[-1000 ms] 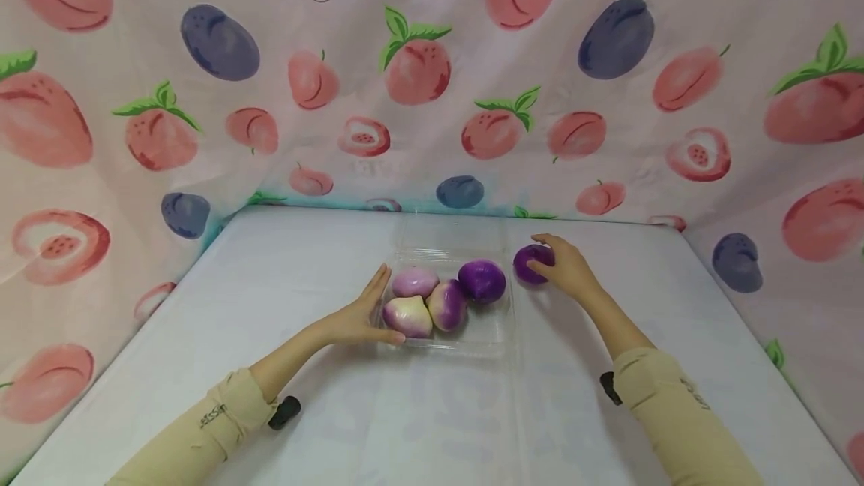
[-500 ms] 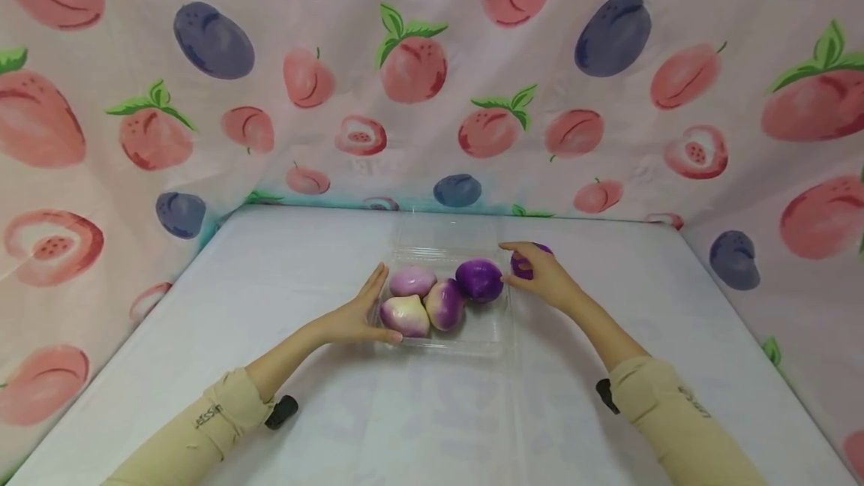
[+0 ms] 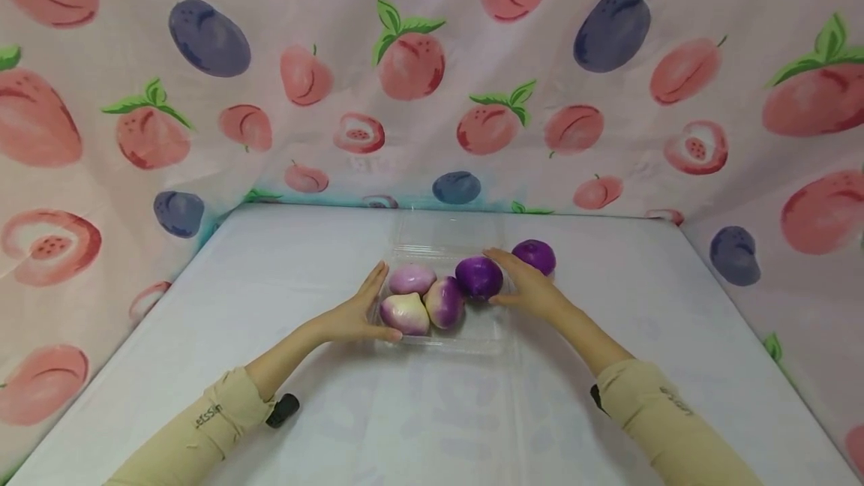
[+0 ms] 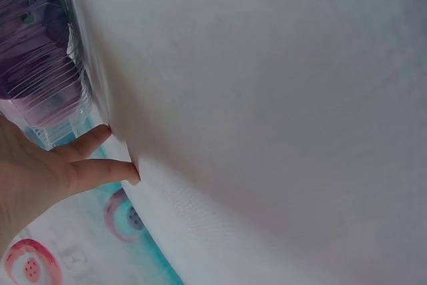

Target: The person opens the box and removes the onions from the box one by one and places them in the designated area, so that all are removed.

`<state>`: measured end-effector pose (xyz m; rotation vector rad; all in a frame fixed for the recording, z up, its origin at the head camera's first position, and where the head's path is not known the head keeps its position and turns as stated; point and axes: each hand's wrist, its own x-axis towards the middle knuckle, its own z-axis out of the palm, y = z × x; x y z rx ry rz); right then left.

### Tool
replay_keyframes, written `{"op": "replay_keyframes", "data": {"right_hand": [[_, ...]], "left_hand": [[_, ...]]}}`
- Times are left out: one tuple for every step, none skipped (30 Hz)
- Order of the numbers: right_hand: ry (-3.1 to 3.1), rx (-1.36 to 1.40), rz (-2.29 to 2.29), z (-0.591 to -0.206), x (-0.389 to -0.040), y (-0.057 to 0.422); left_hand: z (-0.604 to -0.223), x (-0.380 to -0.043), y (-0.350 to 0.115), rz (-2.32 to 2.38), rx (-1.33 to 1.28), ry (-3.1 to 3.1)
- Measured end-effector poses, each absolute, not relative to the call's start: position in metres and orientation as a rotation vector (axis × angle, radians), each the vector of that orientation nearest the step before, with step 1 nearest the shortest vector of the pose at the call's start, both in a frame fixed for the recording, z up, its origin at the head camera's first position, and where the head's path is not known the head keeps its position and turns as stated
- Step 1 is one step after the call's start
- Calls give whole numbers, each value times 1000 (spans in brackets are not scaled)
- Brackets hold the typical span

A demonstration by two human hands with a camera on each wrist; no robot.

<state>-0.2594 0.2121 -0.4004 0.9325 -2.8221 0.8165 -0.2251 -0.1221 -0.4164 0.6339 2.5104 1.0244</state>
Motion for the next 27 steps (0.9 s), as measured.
{"op": "replay_keyframes", "data": {"right_hand": [[-2816,941,786,-401,-260,211],[-2808,952,758,-401,-260,210],[-2799,962,741,-401,-260,209],[-2792,970,718,-401,-259,207],[-2790,970,701,-400,-259,206],[-2787,969,681,-400,-258,205],[-2790,964,662,-399,-257,203],[-2798,961,641,-398,-255,202],[-2810,960,625,-398,-254,200],[-2820,960,598,-398,-253,198],[-2834,953,573,-399,-252,196],[-2842,945,544,-399,-251,194],[-2854,931,528,-399,-251,192],[-2862,919,518,-400,-251,190],[-2861,909,507,-400,-251,188],[-2857,898,496,-401,-251,187],[-2853,888,486,-401,-250,186],[-2847,883,482,-401,-251,185],[-2837,884,480,-402,-251,184],[-2826,885,478,-402,-251,184],[-2816,888,475,-402,-250,183],[-2808,886,482,-403,-250,183],[-2803,880,485,-403,-250,184],[-2798,873,492,-404,-250,184],[-2793,869,493,-404,-249,184],[-2790,862,503,-404,-249,185],[-2787,857,516,-405,-249,186]], "left_hand": [[-416,-225,-123,1024,632,2513],[-415,-225,-123,1030,632,2517],[-415,-225,-123,1032,629,2518],[-415,-225,-123,1034,626,2519],[-415,-225,-123,1042,625,2518],[-415,-225,-123,1055,627,2517],[-416,-225,-123,1060,626,2513],[-416,-225,-123,1063,623,2509],[-417,-225,-123,1063,616,2504],[-418,-225,-123,1062,611,2501],[-419,-225,-123,1059,605,2500],[-419,-224,-123,1054,604,2504],[-419,-224,-123,1045,598,2507],[-420,-224,-123,1043,596,2513],[-420,-224,-123,1046,595,2519],[-419,-224,-123,1045,595,2524],[-419,-224,-122,1045,595,2528],[-419,-224,-122,1045,596,2530],[-419,-224,-122,1045,593,2528],[-419,-224,-122,1047,592,2522],[-419,-224,-123,1049,593,2516],[-420,-224,-123,1049,594,2510],[-420,-224,-123,1050,599,2505],[-420,-224,-123,1053,602,2500],[-420,-224,-123,1055,605,2498],[-419,-224,-122,1057,610,2498],[-419,-224,-122,1053,611,2501]]}}
